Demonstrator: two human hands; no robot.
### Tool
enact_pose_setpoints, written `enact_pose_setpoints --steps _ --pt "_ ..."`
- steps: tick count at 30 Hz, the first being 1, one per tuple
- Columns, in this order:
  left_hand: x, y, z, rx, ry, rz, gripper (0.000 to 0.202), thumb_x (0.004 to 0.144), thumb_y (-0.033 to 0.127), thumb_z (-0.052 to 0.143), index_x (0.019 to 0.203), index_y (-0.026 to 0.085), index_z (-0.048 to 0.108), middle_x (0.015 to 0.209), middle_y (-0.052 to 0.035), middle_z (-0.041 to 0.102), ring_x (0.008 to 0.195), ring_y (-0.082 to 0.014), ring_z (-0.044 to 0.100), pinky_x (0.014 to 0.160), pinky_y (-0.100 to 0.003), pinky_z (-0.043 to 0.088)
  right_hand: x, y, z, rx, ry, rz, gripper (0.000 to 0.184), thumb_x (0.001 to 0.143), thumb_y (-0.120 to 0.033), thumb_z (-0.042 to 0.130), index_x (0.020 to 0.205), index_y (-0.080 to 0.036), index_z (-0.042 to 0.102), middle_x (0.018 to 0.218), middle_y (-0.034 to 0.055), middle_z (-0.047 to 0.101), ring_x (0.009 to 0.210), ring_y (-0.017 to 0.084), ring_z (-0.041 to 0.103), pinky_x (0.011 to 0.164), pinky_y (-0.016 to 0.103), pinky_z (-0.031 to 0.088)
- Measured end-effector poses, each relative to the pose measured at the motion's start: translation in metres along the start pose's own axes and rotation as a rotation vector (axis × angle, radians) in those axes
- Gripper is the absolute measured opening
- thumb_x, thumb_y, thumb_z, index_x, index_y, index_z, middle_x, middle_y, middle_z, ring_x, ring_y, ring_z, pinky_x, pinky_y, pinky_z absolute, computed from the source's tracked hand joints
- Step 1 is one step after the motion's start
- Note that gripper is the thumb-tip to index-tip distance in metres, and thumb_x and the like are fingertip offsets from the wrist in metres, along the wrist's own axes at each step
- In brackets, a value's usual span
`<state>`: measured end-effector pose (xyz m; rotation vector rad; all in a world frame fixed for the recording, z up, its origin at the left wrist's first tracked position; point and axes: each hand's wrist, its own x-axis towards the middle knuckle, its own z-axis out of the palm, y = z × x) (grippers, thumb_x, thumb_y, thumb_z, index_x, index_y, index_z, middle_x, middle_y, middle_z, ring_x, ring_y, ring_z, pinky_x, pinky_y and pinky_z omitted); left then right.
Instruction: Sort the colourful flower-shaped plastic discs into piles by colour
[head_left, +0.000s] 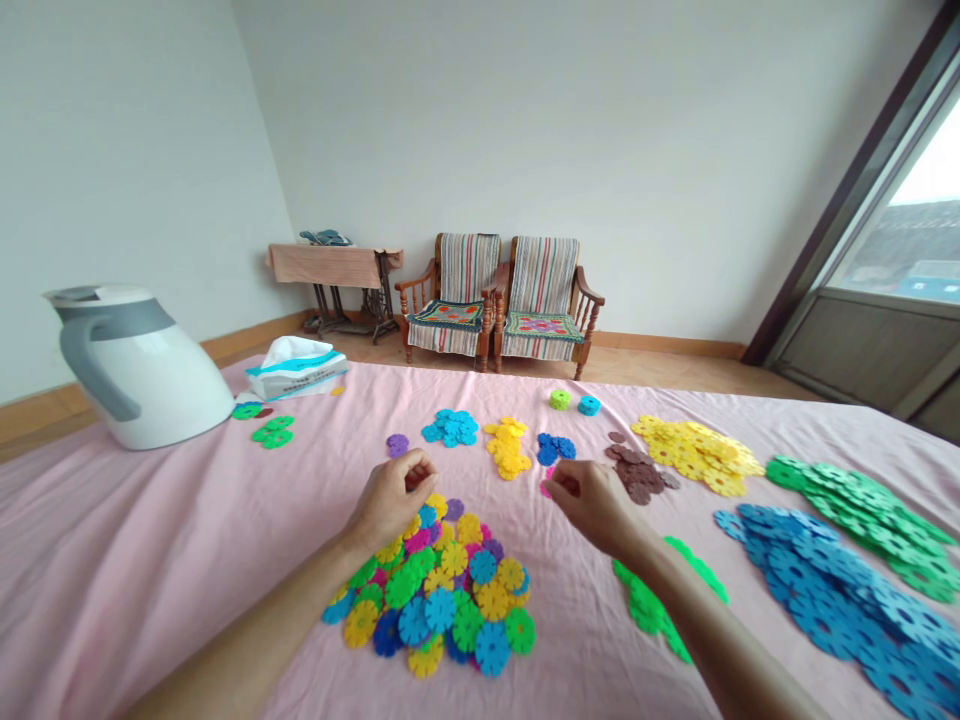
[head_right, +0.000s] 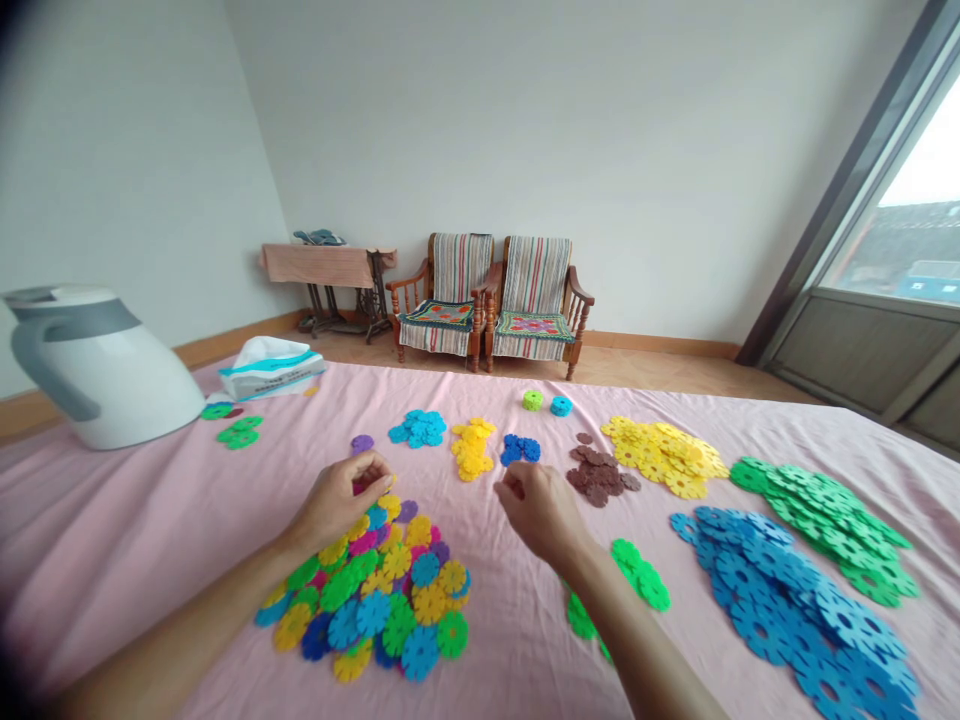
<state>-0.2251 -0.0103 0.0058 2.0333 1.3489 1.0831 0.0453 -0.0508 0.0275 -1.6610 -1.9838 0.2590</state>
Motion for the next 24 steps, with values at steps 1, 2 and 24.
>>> enact_pose_setpoints --steps 1,2,24 --pt "0.0 0.0 0.0 -0.001 -0.001 -0.004 0.009 0.074 0.026 0.053 0.069 0.019 0.056 0.063 0.0016 0.06 0.061 -0.0139 0.058 0.059 -0.023 0.045 -0.004 -0.01 0.004 0.079 -0.05 -0.065 0.019 0.079 -0.023 0.05 0.062 -0.018 0.056 0.057 -0.0007 0.056 0.054 0.011 0.049 0.05 0.022 0.029" --pt "0.0 0.001 0.0 0.0 -0.001 -0.009 0.009 0.074 0.026 0.053 0.069 0.019 0.056 0.063 0.0015 0.06 0.061 -0.014 0.058 0.059 -0.023 0.045 -0.008 -0.019 0.007 0.15 -0.101 -0.128 0.015 0.078 -0.022 0.051 0.066 -0.018 0.059 0.062 -0.0004 0.058 0.057 0.011 0.051 0.052 0.022 0.032" --pt "0.0 0.0 0.0 0.003 -0.013 -0.003 0.008 0.075 0.024 0.053 0.07 0.019 0.056 0.064 0.0017 0.061 0.062 -0.0138 0.059 0.06 -0.022 0.045 -0.03 -0.055 0.028 0.185 -0.276 -0.232 0.013 0.069 -0.021 0.063 0.081 -0.019 0.059 0.082 0.0019 0.055 0.075 0.014 0.05 0.064 0.023 0.036"
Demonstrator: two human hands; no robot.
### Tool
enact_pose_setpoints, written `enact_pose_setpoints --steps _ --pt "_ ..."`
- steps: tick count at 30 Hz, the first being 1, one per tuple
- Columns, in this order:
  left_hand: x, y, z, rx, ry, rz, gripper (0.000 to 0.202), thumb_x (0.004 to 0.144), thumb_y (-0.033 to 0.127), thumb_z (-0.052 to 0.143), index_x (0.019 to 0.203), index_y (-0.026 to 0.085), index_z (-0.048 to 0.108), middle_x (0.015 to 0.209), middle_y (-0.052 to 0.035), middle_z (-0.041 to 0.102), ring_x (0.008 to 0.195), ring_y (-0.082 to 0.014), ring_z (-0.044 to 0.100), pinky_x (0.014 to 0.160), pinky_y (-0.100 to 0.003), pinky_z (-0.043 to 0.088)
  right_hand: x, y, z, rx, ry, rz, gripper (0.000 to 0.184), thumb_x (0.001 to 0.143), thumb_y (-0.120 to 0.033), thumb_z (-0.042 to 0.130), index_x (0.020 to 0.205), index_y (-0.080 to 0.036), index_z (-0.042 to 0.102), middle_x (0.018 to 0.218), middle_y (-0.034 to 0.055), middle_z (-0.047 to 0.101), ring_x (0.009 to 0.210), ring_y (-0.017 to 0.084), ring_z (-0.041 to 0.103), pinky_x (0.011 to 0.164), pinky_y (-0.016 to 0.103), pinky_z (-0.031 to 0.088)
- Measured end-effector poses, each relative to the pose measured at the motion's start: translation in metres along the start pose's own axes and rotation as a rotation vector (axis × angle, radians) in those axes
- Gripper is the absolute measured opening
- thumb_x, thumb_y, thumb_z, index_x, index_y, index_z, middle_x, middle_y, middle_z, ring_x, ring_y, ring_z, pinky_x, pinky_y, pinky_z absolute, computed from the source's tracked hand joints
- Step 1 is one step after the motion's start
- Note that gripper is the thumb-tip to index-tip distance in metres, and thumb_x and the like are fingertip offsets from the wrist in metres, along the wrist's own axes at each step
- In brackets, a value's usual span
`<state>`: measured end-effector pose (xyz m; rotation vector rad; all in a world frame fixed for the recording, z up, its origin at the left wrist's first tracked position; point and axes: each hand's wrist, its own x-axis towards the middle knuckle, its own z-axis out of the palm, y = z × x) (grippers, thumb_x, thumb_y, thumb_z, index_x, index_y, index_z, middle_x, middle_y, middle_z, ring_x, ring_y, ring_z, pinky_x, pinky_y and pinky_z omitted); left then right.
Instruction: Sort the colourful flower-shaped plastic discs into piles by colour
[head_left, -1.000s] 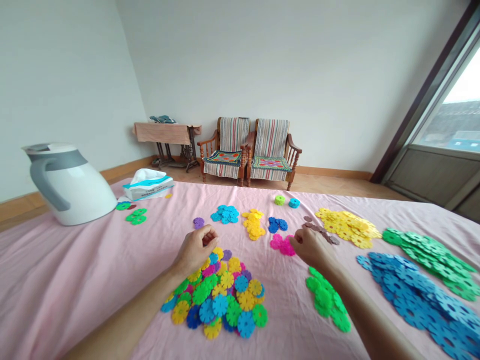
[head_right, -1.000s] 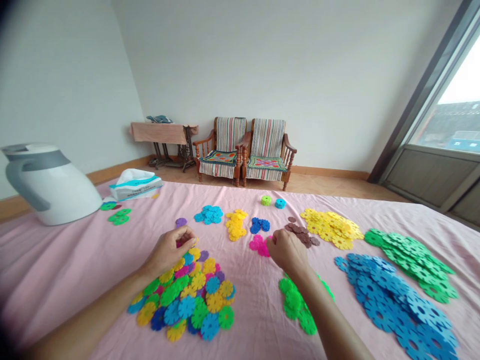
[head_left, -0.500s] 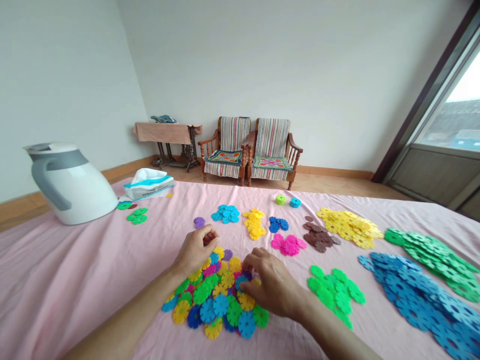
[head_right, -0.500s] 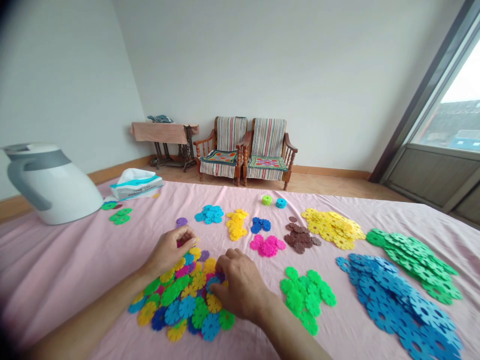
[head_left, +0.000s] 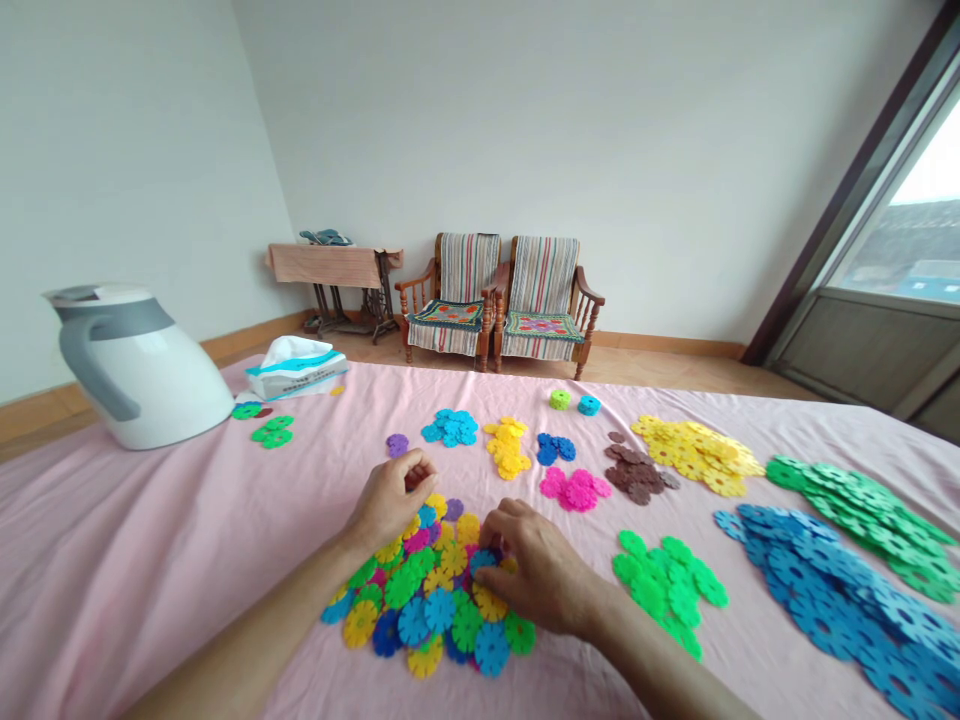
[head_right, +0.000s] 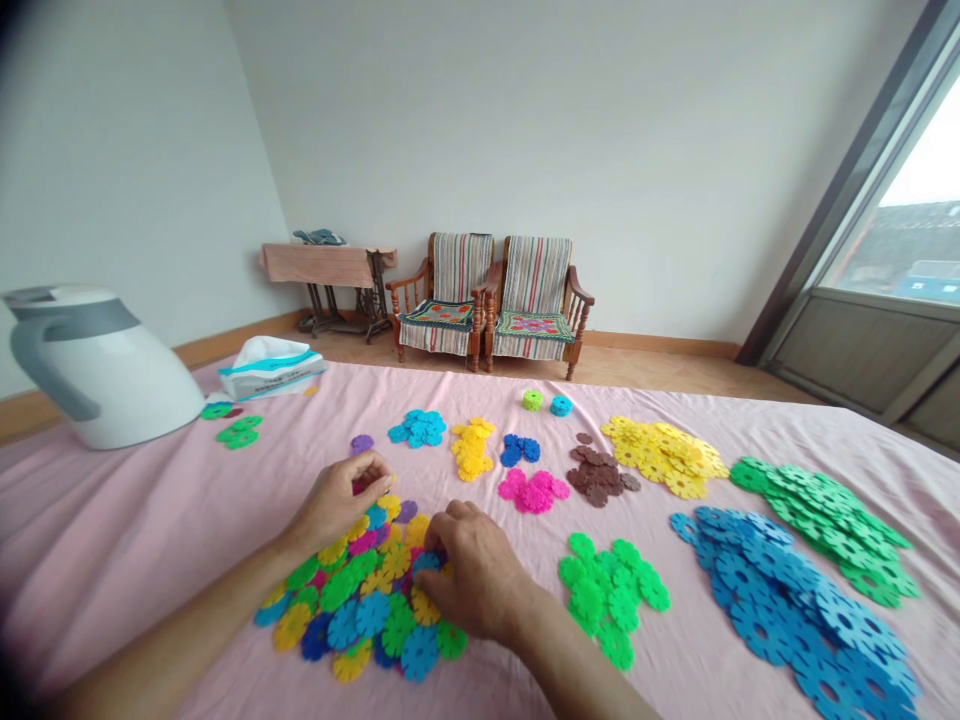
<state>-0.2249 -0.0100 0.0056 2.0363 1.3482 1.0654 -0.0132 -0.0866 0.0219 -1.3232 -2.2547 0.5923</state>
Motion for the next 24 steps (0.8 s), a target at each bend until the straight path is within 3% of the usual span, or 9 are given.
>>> enact_pose_setpoints --steps 5,9,19,24 --pt "0.0 -0.001 0.0 0.016 0.001 0.002 0.007 0.075 0.023 0.052 0.071 0.018 0.055 0.065 0.0016 0.061 0.063 -0.0136 0.059 0.061 -0.022 0.045 0.004 0.009 0.006 0.019 0.075 -0.004 0.009 0.068 -0.014 0.058 0.076 -0.018 0.055 0.077 0.0009 0.055 0.071 0.013 0.049 0.062 0.022 0.035" --pt "0.0 -0.001 0.0 0.026 -0.001 0.002 0.007 0.075 0.023 0.052 0.07 0.018 0.055 0.064 0.0017 0.06 0.062 -0.0134 0.059 0.06 -0.022 0.045 0.008 0.022 0.007 0.009 0.185 0.104 0.013 0.071 -0.007 0.047 0.074 -0.016 0.055 0.072 0.0019 0.056 0.066 0.012 0.049 0.059 0.022 0.035" --pt "0.0 -0.003 0.001 0.024 -0.007 0.008 0.007 0.075 0.023 0.052 0.071 0.018 0.055 0.064 0.0018 0.06 0.062 -0.0131 0.059 0.06 -0.022 0.044 0.005 0.02 0.0 0.043 0.023 0.071 0.034 0.061 -0.014 0.057 0.094 -0.019 0.065 0.085 0.0045 0.057 0.078 0.016 0.051 0.068 0.026 0.038" --pt "0.0 -0.001 0.001 0.03 -0.005 0.003 0.007 0.076 0.023 0.052 0.071 0.018 0.055 0.065 0.0014 0.061 0.063 -0.0133 0.059 0.061 -0.022 0.045 0.003 0.011 -0.002 0.106 0.014 0.092 0.03 0.062 -0.012 0.057 0.09 -0.018 0.063 0.085 0.0038 0.056 0.076 0.014 0.05 0.066 0.025 0.038"
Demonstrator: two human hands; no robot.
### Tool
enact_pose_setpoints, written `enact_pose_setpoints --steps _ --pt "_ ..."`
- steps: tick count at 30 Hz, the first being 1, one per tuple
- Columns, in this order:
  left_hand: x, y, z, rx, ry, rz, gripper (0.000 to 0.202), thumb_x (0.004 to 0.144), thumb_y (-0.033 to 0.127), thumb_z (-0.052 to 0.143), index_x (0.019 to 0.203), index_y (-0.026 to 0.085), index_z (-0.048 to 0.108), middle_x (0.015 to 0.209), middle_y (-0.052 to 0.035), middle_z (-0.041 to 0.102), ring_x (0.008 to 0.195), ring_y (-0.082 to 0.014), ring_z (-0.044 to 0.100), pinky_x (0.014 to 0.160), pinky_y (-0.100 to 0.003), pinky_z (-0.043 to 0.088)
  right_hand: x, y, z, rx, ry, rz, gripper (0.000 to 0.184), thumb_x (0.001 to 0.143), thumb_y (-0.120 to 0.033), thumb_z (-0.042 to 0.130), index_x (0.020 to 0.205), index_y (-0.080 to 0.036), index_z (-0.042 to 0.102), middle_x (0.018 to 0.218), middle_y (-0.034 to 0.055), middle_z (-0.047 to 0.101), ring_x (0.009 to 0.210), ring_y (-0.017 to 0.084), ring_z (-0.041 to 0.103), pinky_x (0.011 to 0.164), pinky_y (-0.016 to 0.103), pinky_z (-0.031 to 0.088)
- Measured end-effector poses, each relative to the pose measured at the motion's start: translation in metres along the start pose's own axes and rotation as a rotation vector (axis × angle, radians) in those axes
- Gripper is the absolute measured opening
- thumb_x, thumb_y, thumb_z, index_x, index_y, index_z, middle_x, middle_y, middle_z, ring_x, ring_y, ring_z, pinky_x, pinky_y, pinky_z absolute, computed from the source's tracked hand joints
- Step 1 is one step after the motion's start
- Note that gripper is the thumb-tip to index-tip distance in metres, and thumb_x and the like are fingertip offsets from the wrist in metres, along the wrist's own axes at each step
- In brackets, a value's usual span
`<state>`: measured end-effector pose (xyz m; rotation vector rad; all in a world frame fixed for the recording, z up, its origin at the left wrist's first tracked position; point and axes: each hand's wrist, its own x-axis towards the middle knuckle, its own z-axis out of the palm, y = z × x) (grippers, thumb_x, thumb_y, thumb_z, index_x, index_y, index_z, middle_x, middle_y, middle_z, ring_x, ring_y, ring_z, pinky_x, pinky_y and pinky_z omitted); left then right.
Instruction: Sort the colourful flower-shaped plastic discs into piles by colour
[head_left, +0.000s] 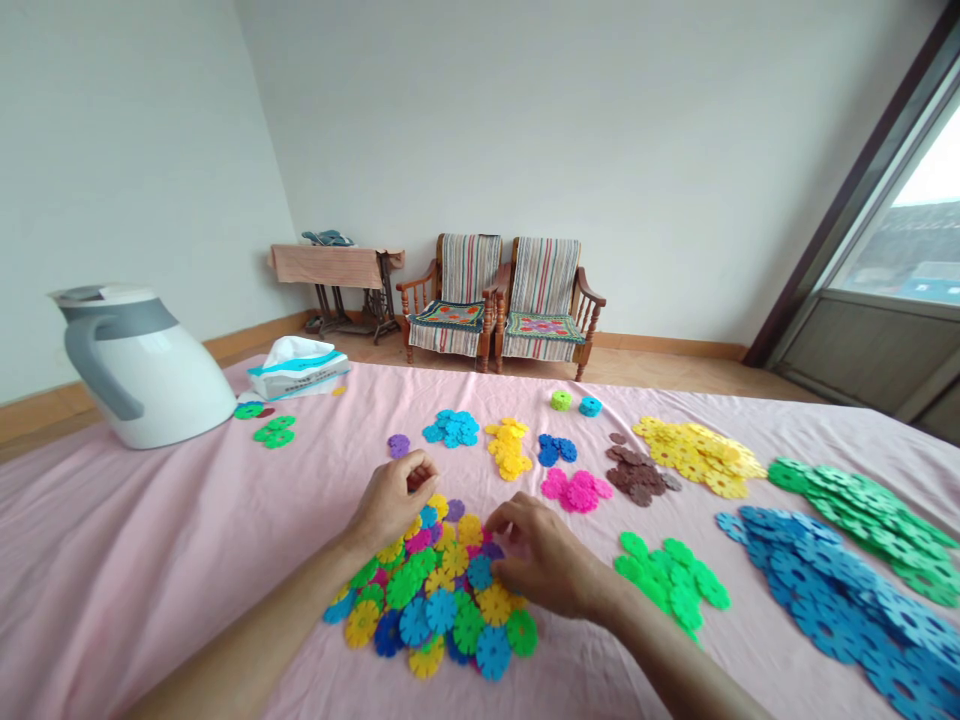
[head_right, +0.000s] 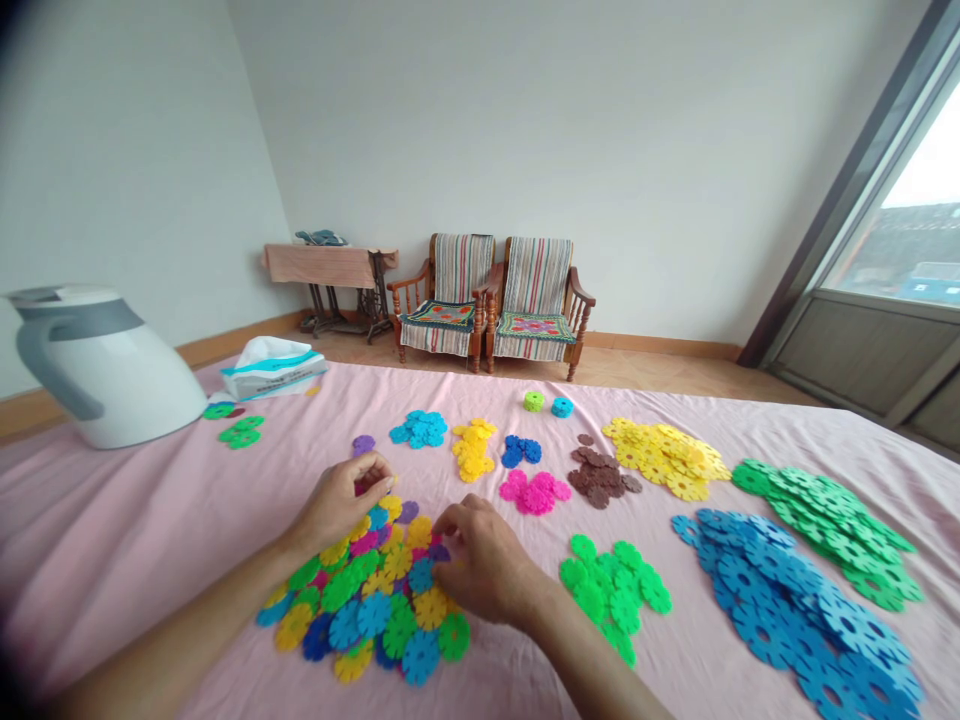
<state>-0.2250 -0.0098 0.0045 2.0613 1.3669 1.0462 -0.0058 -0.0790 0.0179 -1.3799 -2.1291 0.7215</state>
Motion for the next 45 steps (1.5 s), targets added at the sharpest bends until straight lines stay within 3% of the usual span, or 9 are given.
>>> enact_pose_setpoints --steps 9,16,20,24,29,36,40,43,45 --pt "-0.001 0.003 -0.001 0.019 0.008 0.029 0.007 0.076 0.021 0.052 0.071 0.018 0.056 0.064 0.0019 0.06 0.062 -0.0127 0.058 0.061 -0.022 0.045 -0.001 -0.01 0.005 0.043 -0.036 -0.076 0.017 0.061 -0.01 0.059 0.076 -0.017 0.057 0.078 0.0002 0.054 0.071 0.012 0.047 0.061 0.022 0.035" --pt "-0.012 0.035 0.003 0.06 -0.119 0.204 0.013 0.079 0.026 0.057 0.072 0.018 0.064 0.073 -0.001 0.064 0.073 -0.0139 0.058 0.069 -0.024 0.043 0.008 -0.001 0.015 0.259 0.157 0.063 0.016 0.063 -0.004 0.05 0.073 -0.017 0.051 0.06 -0.005 0.047 0.056 0.008 0.043 0.049 0.019 0.03" --pt "-0.019 0.048 0.01 0.082 -0.178 0.211 0.011 0.078 0.029 0.061 0.074 0.019 0.066 0.074 -0.0003 0.064 0.073 -0.0136 0.058 0.07 -0.024 0.042 0.009 -0.002 0.018 0.29 0.256 -0.003 0.017 0.065 -0.005 0.051 0.075 -0.018 0.048 0.063 -0.0046 0.049 0.056 0.008 0.045 0.05 0.019 0.033" --pt "-0.021 0.05 0.013 0.074 -0.206 0.199 0.012 0.078 0.024 0.06 0.069 0.018 0.063 0.069 0.0008 0.063 0.069 -0.0123 0.057 0.067 -0.023 0.041 0.009 0.002 0.018 0.271 0.27 -0.055 0.014 0.068 -0.009 0.053 0.077 -0.018 0.048 0.066 -0.003 0.053 0.058 0.009 0.048 0.052 0.02 0.036" --pt "-0.004 0.033 0.009 0.048 -0.036 0.082 0.014 0.075 0.027 0.057 0.066 0.017 0.061 0.067 0.0001 0.064 0.066 -0.014 0.059 0.064 -0.023 0.043 0.017 0.024 0.016 0.241 0.391 0.039 0.008 0.081 -0.026 0.048 0.082 -0.018 0.049 0.059 -0.0036 0.051 0.052 0.011 0.048 0.048 0.021 0.033" --pt "0.055 -0.016 0.004 0.137 0.114 -0.064 0.017 0.069 0.033 0.057 0.062 0.018 0.063 0.062 0.0001 0.066 0.062 -0.0165 0.061 0.061 -0.024 0.044 0.021 0.038 0.022 0.098 0.382 0.035 0.007 0.079 -0.02 0.044 0.08 -0.019 0.051 0.055 -0.0041 0.051 0.05 0.01 0.047 0.048 0.021 0.027" --pt "0.077 -0.034 0.004 0.149 0.141 -0.089 0.023 0.07 0.037 0.054 0.071 0.017 0.067 0.071 -0.0031 0.07 0.069 -0.0188 0.063 0.063 -0.025 0.045 0.019 0.037 0.023 0.047 0.377 0.006 0.009 0.079 -0.018 0.044 0.082 -0.018 0.052 0.058 -0.0033 0.053 0.052 0.01 0.047 0.05 0.021 0.027" --pt "0.079 -0.038 -0.003 0.141 0.139 -0.087 0.027 0.071 0.037 0.053 0.081 0.017 0.068 0.077 -0.0043 0.071 0.074 -0.0191 0.064 0.066 -0.025 0.046 0.019 0.038 0.022 0.029 0.375 0.01 0.01 0.078 -0.017 0.044 0.083 -0.018 0.052 0.059 -0.0031 0.054 0.052 0.01 0.047 0.05 0.021 0.027" --pt "0.073 -0.037 -0.012 0.152 0.065 -0.075 0.025 0.069 0.035 0.054 0.079 0.017 0.068 0.077 -0.004 0.07 0.073 -0.0186 0.063 0.066 -0.025 0.046 0.019 0.037 0.022 0.015 0.377 0.017 0.01 0.079 -0.017 0.044 0.083 -0.018 0.053 0.059 -0.0029 0.054 0.053 0.01 0.047 0.05 0.021 0.027"
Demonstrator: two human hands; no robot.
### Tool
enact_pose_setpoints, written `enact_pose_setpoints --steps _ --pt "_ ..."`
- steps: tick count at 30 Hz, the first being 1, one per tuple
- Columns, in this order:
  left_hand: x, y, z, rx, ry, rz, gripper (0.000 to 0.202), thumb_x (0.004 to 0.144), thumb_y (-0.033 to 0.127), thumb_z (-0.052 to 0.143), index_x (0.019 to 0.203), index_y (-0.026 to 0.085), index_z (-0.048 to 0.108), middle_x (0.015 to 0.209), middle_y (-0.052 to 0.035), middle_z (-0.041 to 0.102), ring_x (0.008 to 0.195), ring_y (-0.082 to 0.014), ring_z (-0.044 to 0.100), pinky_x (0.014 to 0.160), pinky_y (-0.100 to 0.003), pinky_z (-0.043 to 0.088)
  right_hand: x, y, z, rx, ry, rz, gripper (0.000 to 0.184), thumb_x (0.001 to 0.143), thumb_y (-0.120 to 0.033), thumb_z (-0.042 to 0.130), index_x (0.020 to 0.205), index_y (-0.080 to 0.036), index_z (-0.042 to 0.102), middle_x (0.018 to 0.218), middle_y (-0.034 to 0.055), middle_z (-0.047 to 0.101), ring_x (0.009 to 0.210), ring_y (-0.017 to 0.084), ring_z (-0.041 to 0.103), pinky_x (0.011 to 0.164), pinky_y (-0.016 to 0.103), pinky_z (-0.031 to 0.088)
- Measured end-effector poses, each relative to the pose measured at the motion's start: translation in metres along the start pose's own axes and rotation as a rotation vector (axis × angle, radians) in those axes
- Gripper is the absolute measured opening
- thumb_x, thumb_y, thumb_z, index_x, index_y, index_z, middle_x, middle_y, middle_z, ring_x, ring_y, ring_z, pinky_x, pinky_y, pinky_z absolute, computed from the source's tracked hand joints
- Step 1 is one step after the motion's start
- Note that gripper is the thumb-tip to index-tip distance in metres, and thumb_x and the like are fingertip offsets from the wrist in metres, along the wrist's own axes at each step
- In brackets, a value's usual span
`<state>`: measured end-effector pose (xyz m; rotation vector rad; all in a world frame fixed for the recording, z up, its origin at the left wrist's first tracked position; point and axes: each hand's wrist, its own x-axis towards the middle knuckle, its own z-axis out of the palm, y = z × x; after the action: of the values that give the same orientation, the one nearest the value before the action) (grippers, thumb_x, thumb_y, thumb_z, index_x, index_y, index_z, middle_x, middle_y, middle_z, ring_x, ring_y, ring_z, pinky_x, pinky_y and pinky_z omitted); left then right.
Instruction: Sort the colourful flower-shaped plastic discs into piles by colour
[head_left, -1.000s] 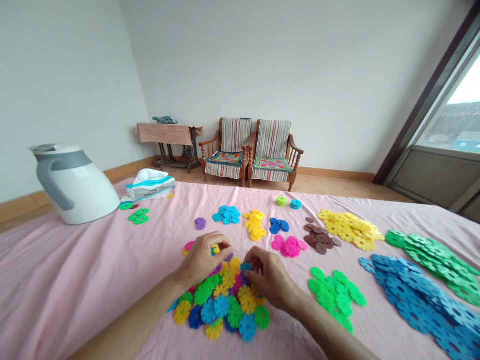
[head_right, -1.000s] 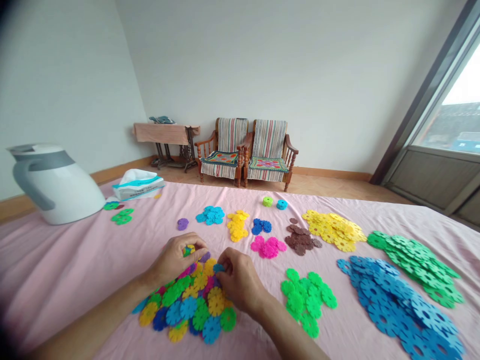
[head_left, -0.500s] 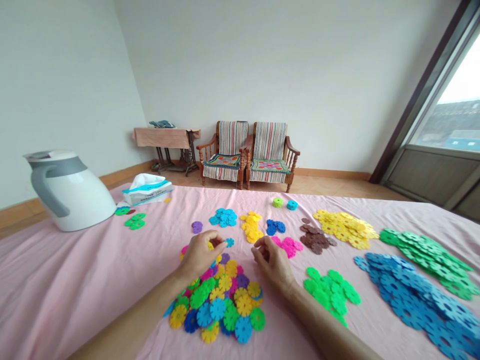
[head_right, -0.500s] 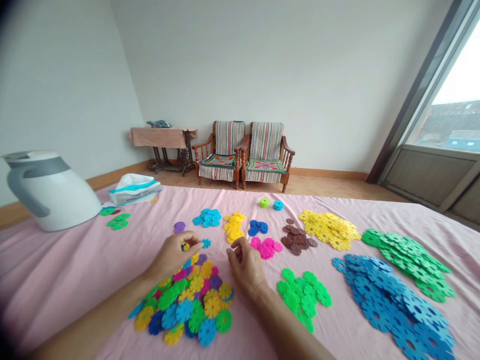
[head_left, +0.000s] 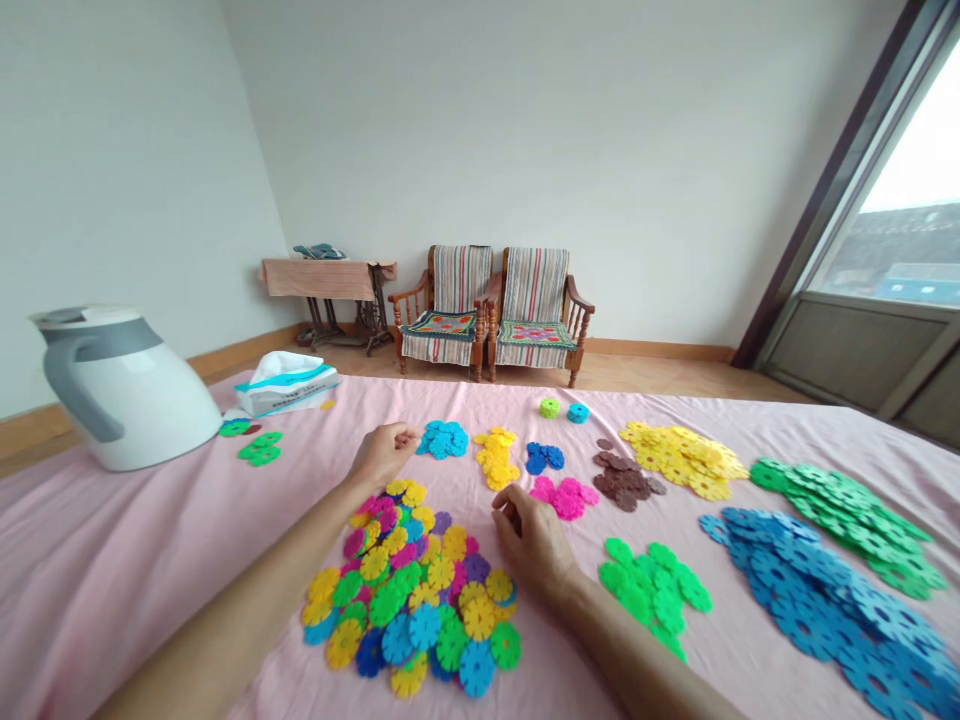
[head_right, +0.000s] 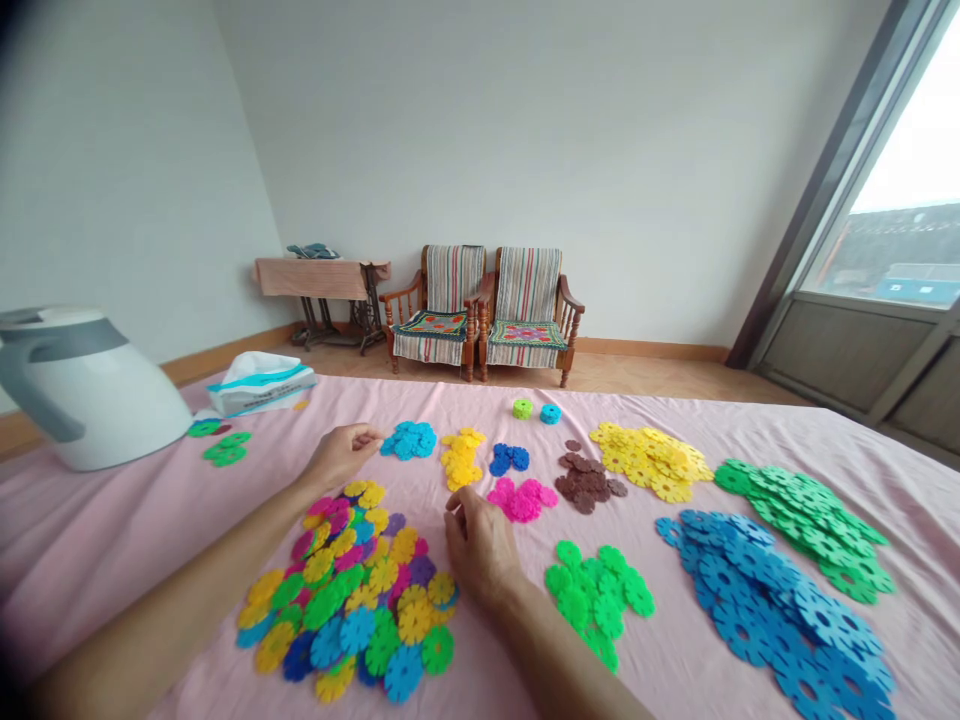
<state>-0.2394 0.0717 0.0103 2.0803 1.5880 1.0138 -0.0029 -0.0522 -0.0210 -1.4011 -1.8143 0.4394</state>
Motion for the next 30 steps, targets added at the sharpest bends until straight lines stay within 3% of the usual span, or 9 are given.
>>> enact_pose_setpoints --steps 4,8,15,21,24,30 --pt "-0.016 0.004 -0.023 0.09 -0.251 0.061 0.019 0.063 0.033 0.058 0.072 0.019 0.068 0.069 -0.0006 0.067 0.063 -0.0156 0.059 0.059 -0.022 0.043 0.0 -0.002 0.0 -0.021 -0.003 0.011 0.011 0.079 -0.017 0.043 0.082 -0.018 0.054 0.061 -0.0021 0.056 0.053 0.01 0.048 0.05 0.021 0.026" --pt "-0.027 0.011 -0.034 0.141 -0.363 0.098 0.018 0.056 0.032 0.065 0.069 0.02 0.066 0.068 0.0017 0.062 0.06 -0.0128 0.053 0.055 -0.019 0.039 0.0 -0.002 0.0 -0.028 -0.01 0.002 0.012 0.079 -0.018 0.043 0.082 -0.018 0.055 0.062 -0.0015 0.057 0.055 0.01 0.05 0.051 0.021 0.027" --pt "-0.035 0.023 -0.023 0.028 -0.473 0.172 0.016 0.06 0.027 0.062 0.073 0.018 0.066 0.07 0.0005 0.059 0.059 -0.0122 0.052 0.052 -0.019 0.038 0.0 0.0 0.001 -0.04 -0.015 -0.022 0.01 0.079 -0.018 0.044 0.078 -0.019 0.054 0.064 -0.001 0.057 0.057 0.011 0.05 0.052 0.021 0.029" --pt "-0.048 0.044 -0.021 -0.047 -0.593 0.233 0.019 0.063 0.021 0.06 0.08 0.018 0.067 0.072 -0.0008 0.061 0.06 -0.0124 0.054 0.053 -0.019 0.04 -0.001 0.001 0.001 -0.047 -0.024 -0.032 0.01 0.079 -0.017 0.044 0.076 -0.019 0.053 0.065 -0.0006 0.056 0.058 0.011 0.049 0.053 0.021 0.03" --pt "-0.048 0.048 -0.018 -0.089 -0.574 0.238 0.019 0.066 0.021 0.059 0.083 0.018 0.068 0.077 -0.0019 0.065 0.066 -0.0136 0.056 0.057 -0.02 0.042 -0.001 0.0 0.0 -0.049 -0.018 -0.036 0.011 0.079 -0.017 0.044 0.075 -0.019 0.053 0.065 -0.0007 0.056 0.058 0.011 0.049 0.053 0.021 0.03" --pt "-0.043 0.04 -0.003 0.062 -0.369 0.215 0.017 0.065 0.023 0.059 0.08 0.019 0.069 0.078 -0.003 0.061 0.071 -0.0166 0.055 0.065 -0.023 0.042 0.0 -0.002 -0.001 -0.04 -0.022 -0.047 0.012 0.079 -0.015 0.044 0.074 -0.018 0.054 0.066 -0.0002 0.057 0.058 0.011 0.049 0.054 0.02 0.03"
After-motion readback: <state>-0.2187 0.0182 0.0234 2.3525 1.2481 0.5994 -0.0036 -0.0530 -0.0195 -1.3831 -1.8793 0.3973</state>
